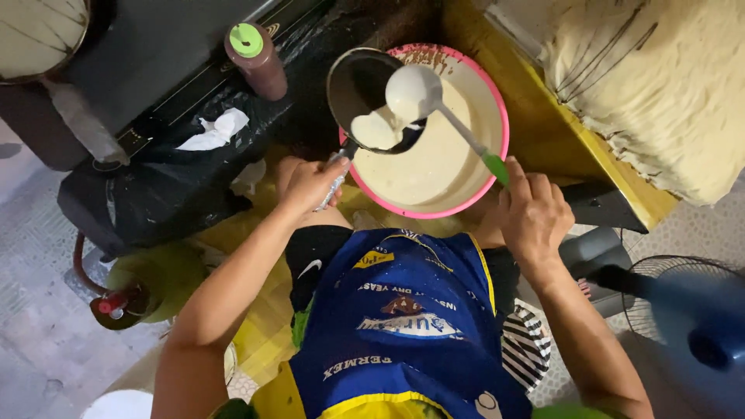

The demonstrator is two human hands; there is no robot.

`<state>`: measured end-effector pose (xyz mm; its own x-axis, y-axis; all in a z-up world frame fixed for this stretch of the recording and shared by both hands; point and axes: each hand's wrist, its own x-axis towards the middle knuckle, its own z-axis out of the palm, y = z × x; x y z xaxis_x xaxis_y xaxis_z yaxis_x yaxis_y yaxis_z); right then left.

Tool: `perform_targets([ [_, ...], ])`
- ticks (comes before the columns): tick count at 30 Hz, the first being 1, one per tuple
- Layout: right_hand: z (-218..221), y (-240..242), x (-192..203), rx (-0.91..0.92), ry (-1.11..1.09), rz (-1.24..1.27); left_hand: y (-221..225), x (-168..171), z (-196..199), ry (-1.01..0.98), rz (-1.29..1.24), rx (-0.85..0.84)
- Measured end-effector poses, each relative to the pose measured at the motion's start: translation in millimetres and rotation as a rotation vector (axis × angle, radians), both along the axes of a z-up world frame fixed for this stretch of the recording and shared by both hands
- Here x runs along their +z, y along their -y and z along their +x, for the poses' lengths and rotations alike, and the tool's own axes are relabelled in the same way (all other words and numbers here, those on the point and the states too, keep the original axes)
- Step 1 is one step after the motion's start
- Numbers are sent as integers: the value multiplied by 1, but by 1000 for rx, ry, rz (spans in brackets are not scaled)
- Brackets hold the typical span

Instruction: The person is making thin bread by dipping a small pan into a bowl of batter, cooking it on a gas stove, and then stacking the finished product.

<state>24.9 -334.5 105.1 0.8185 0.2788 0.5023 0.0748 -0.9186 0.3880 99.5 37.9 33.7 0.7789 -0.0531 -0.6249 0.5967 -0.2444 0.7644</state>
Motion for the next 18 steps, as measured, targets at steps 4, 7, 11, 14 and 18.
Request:
perform_targets([
  [4, 19, 1, 1, -51, 63, -12, -2, -14, -12, -81, -133, 105],
  [7, 28, -6, 15, -37, 88, -31, 8, -62, -39, -190, -465, 212],
  [11, 24, -24, 45, -11, 98, -90, 36, -64, -69, -259, -879, 239],
  [14, 11, -31, 66, 12, 97, -128, 72, -186, -98, -160, -892, 215],
  [18, -16, -41, 90, -4, 98, -152, 81, -145, -81, 62, -699, 257],
])
